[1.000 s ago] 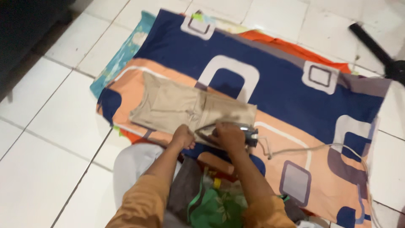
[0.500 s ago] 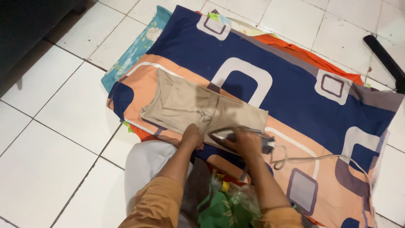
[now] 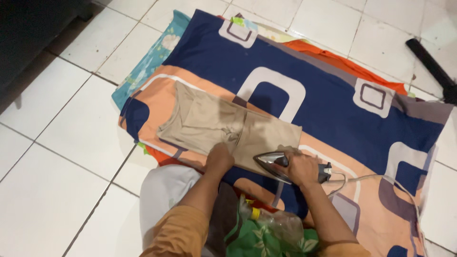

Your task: The person irons a beige long-sleeved shirt on a patterned mat laid on the floor, then switches to a checkered shirt and irons it as well. The person uses a handheld iron and smooths the fabric with their hands between passes.

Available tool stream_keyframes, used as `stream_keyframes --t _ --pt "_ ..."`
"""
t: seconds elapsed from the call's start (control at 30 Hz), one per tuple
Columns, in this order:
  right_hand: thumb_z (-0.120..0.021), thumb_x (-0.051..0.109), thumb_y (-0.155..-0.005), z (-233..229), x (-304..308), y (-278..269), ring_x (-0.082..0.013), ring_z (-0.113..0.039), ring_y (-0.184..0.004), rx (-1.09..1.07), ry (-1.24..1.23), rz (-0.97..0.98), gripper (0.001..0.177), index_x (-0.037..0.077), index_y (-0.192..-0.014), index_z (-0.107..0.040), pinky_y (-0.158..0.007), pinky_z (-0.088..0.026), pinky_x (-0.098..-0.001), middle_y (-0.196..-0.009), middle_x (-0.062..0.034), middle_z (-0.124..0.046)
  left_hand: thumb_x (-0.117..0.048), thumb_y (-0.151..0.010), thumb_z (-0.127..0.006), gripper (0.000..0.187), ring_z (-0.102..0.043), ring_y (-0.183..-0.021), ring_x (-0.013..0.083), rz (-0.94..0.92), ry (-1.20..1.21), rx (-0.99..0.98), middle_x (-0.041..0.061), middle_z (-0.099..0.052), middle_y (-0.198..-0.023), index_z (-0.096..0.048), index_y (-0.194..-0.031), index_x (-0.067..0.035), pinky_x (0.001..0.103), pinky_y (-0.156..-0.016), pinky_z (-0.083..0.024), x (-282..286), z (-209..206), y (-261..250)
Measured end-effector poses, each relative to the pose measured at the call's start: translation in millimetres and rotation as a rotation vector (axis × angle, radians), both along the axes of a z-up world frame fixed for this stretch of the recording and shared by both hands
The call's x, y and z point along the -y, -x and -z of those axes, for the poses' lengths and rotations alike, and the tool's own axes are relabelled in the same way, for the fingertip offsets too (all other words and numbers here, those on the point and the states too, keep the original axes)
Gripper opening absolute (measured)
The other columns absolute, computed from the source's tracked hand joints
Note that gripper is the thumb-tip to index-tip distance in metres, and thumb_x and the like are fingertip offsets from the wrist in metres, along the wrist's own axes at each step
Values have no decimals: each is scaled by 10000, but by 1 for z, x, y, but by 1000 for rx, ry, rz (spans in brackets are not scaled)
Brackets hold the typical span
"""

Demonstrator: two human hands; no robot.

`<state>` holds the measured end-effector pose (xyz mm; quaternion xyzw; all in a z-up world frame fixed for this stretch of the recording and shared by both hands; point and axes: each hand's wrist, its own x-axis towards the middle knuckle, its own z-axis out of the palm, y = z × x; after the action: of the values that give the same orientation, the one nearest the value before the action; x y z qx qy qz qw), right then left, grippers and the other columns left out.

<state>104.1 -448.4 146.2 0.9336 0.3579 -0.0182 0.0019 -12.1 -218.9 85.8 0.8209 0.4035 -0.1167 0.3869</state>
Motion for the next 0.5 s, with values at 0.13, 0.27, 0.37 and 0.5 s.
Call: stream_keyframes --t 0.13,0.27,0.37,0.5 --pt "-716 712 -764 -8 -27 -22 -290 -748 -791 -189 -13 175 568 195 -999 -729 -723 -582 -440 -878 -91 -777 -290 -810 -776 480 -630 -1159 392 165 -102 43 244 -639 -1235 -632 -1155 11 474 -957 -521 5 10 -5" --pt "-768 633 -750 21 -82 -39 -310 -735 -779 -91 -70 2 542 151 -990 -709 -656 -575 -452 -904 -107 -754 -259 -856 -746 370 -677 -1117 395 132 -8 -46 240 -683 -1184 -691 -1120 -5 487 -925 -552 3 22 -11" --pt "-789 612 -706 38 -109 -57 -304 -732 -773 36 -188 -21 543 142 -967 -710 -656 -570 -455 -869 -98 -752 -224 -887 -714 264 -691 -1082 403 178 -74 -34 235 -712 -1119 -736 -1059 -25 500 -919 -552 2 42 -20" --pt "-774 592 -768 38 -128 -81 -308 -730 -785 -40 -158 61 497 149 -985 -710 -686 -564 -466 -847 -92 -757 -149 -869 -706 185 -704 -1048 400 158 -91 -90 230 -728 -1071 -764 -990 -21 492 -885 -572 4 62 -25"
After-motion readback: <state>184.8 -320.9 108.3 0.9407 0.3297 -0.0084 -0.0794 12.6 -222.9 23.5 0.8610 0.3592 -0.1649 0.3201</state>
